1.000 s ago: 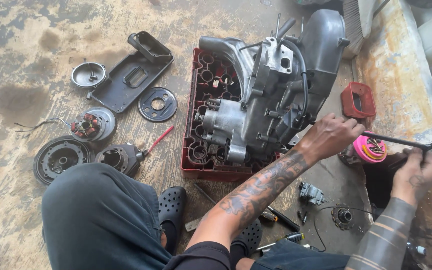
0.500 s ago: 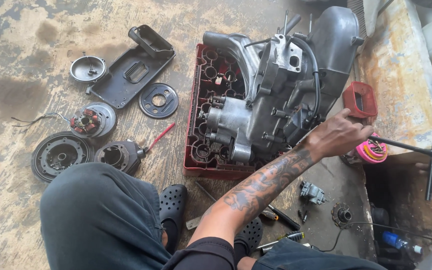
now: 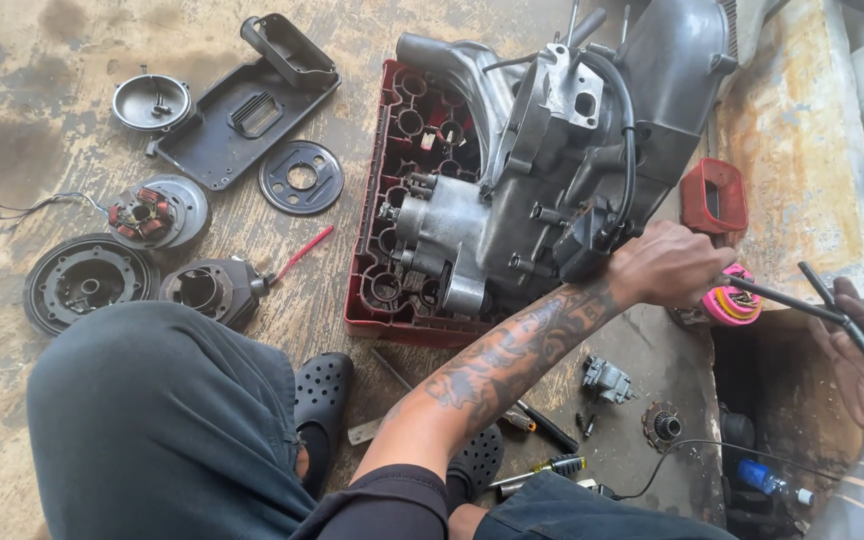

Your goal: Disassembling and adjusting a motorcycle engine casing using a T-handle wrench and a rubber mallet.

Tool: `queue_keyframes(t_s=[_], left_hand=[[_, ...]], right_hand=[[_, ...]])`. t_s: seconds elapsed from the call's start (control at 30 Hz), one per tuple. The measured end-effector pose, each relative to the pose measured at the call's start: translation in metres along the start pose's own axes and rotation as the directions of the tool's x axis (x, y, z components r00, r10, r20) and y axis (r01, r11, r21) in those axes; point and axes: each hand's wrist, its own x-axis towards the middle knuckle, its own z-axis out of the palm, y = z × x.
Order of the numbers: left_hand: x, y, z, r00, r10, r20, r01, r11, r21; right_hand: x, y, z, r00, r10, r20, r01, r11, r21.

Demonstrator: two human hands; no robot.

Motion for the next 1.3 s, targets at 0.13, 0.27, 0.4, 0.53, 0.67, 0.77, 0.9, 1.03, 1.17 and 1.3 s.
queue_keyframes(t_s=[0.13,0.27,0.4,0.53,0.67,0.77,0.9,1.03,1.17,1.3], left_hand=[[0.002,0.001,0.000,0.999,-0.043,-0.003,0.043,0.998,-0.037],[-0.001,-0.007,0.015,0.991,0.116,-0.069,-0.103,0.982,0.161],[-0.005,-0.008,0.019,0.906,0.314,-0.285,-0.220,0.923,0.316],[0.000,-0.014,0.030,0.883,0.355,-0.306,-0.261,0.914,0.310],[0.001,-0.015,0.030,0.949,0.243,-0.201,-0.205,0.960,0.192],[0.005,-0.012,0.014,0.978,0.174,-0.112,-0.165,0.983,0.086],[0.003,-0.010,0.016,0.987,0.158,-0.042,-0.155,0.986,0.065],[0.004,-0.016,0.026,0.963,0.241,-0.121,-0.233,0.969,0.076],[0.004,-0.019,0.034,0.928,0.334,-0.164,-0.307,0.937,0.168],[0.004,-0.028,0.049,0.958,0.268,-0.107,-0.253,0.958,0.133]], right_hand=[[-0.006,-0.025,0.031,0.992,-0.093,0.089,0.092,0.996,0.022],[0.018,0.019,-0.002,0.969,0.071,-0.236,-0.114,0.978,-0.172],[0.022,0.002,0.002,0.966,0.204,-0.161,-0.190,0.977,0.099],[0.013,0.002,-0.031,0.952,-0.143,0.271,0.305,0.361,-0.881],[-0.005,-0.022,0.032,0.996,-0.086,-0.012,0.079,0.955,-0.286],[0.014,0.034,-0.023,0.996,-0.033,0.085,0.042,0.993,-0.106],[0.005,0.038,-0.020,1.000,0.016,-0.021,-0.016,1.000,0.024],[0.020,0.039,-0.009,0.899,0.272,-0.343,-0.351,0.917,-0.191],[0.009,0.049,-0.042,0.931,0.340,-0.131,-0.360,0.916,-0.180],[-0.023,-0.016,0.010,0.998,0.055,0.044,-0.044,0.976,-0.211]])
